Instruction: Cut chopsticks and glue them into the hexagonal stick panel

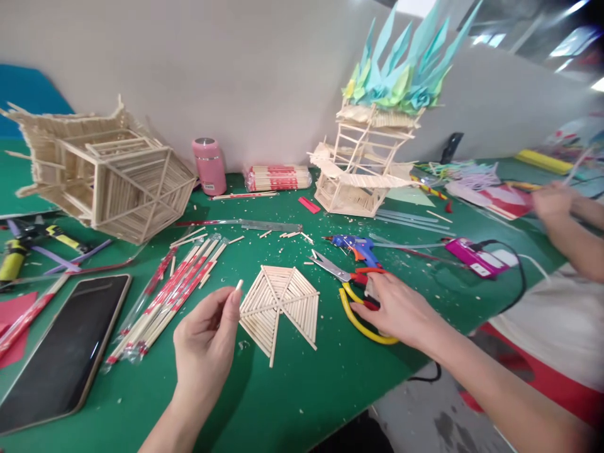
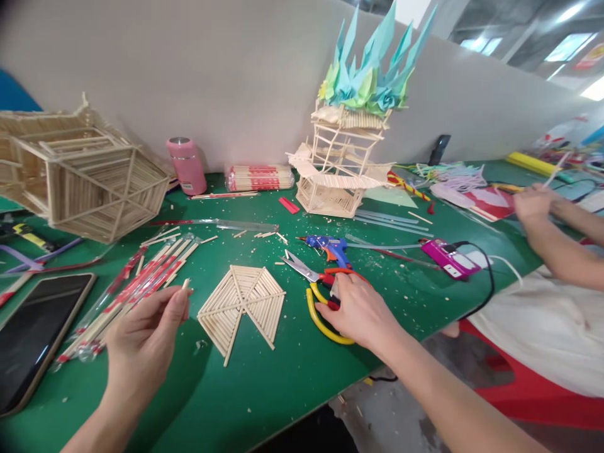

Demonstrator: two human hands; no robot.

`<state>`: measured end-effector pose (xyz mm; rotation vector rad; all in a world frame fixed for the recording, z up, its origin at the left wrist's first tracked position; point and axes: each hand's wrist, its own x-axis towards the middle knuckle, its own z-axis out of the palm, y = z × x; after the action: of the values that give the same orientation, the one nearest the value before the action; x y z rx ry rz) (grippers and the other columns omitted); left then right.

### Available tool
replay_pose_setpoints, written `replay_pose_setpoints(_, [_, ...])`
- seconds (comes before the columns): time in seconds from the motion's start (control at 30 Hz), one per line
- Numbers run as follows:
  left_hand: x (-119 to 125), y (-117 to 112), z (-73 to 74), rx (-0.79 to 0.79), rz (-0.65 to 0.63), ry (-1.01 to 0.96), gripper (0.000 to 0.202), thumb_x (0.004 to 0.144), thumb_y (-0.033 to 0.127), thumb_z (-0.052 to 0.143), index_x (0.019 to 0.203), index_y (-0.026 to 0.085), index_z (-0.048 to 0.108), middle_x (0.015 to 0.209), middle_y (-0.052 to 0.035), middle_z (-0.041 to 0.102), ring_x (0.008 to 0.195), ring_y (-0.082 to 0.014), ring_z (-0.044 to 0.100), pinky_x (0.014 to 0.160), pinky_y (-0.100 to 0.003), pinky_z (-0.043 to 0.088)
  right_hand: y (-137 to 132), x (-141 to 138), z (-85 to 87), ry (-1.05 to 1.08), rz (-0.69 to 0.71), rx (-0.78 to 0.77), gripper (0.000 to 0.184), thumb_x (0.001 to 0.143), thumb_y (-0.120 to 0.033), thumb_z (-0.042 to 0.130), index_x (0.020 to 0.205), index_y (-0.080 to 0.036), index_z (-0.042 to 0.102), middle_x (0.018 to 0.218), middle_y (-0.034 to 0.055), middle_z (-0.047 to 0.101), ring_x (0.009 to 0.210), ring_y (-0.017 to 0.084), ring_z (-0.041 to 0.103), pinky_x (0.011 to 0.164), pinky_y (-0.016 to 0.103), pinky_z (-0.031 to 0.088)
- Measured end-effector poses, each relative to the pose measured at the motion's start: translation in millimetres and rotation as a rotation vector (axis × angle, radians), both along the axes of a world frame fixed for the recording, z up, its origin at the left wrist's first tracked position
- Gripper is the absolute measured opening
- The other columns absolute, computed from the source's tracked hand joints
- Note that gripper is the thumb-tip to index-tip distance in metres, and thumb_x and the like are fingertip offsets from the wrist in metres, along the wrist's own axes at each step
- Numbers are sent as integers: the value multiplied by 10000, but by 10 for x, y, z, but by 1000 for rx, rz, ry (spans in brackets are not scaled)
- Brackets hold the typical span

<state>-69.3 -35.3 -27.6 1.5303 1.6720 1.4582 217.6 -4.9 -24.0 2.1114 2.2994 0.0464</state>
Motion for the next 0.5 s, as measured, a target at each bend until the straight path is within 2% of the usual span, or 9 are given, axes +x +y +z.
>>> replay_pose_setpoints(0.1, [12,13,-4,27,-25,23,183,805,306,544,745,160,637,508,37,515,464,-83,446,432,-173,388,-36,-6,43,-28,39,52,289,721,-477,537,749,-190,542,814,108,629,769,289,607,640,382,456])
replay_pose_setpoints(0.2, [33,11,-21,65,-73,58,167,815,275,536,741,159,632,511,41,501,449,-76,419,429,-174,369,-106,-94,182,-13,57,176,403,767,-468,502,1003,-146,546,1061,163,594,941,335,571,752,446,447])
replay_pose_setpoints(0.23, [42,6,-22,83,-95,70,161,819,262,531,743,158,628,519,40,500,451,-75,414,432,-176,363,-144,-158,245,29,81,226,412,791,-449,483,1067,-145,521,1121,161,569,994,323,551,795,440,439])
replay_pose_setpoints(0.3, [67,-13,-1,116,-161,100,149,826,232,520,744,158,620,538,34,512,457,-75,414,443,-180,359,-243,-336,380,254,200,334,310,841,-383,449,1053,-167,516,1052,126,594,966,261,564,806,386,446])
replay_pose_setpoints(0.4, [132,-91,98,164,-337,162,123,815,192,531,731,165,616,558,22,566,472,-79,460,476,-183,372,-428,-644,542,570,349,177,174,874,-336,433,957,-197,496,897,65,583,826,184,565,701,300,458])
replay_pose_setpoints(0.5, [227,-244,221,205,-591,241,106,810,172,523,771,175,621,618,0,635,539,-102,551,539,-195,407,-603,-840,597,689,438,-40,183,882,-362,419,830,-200,486,756,18,543,695,148,518,611,264,424])
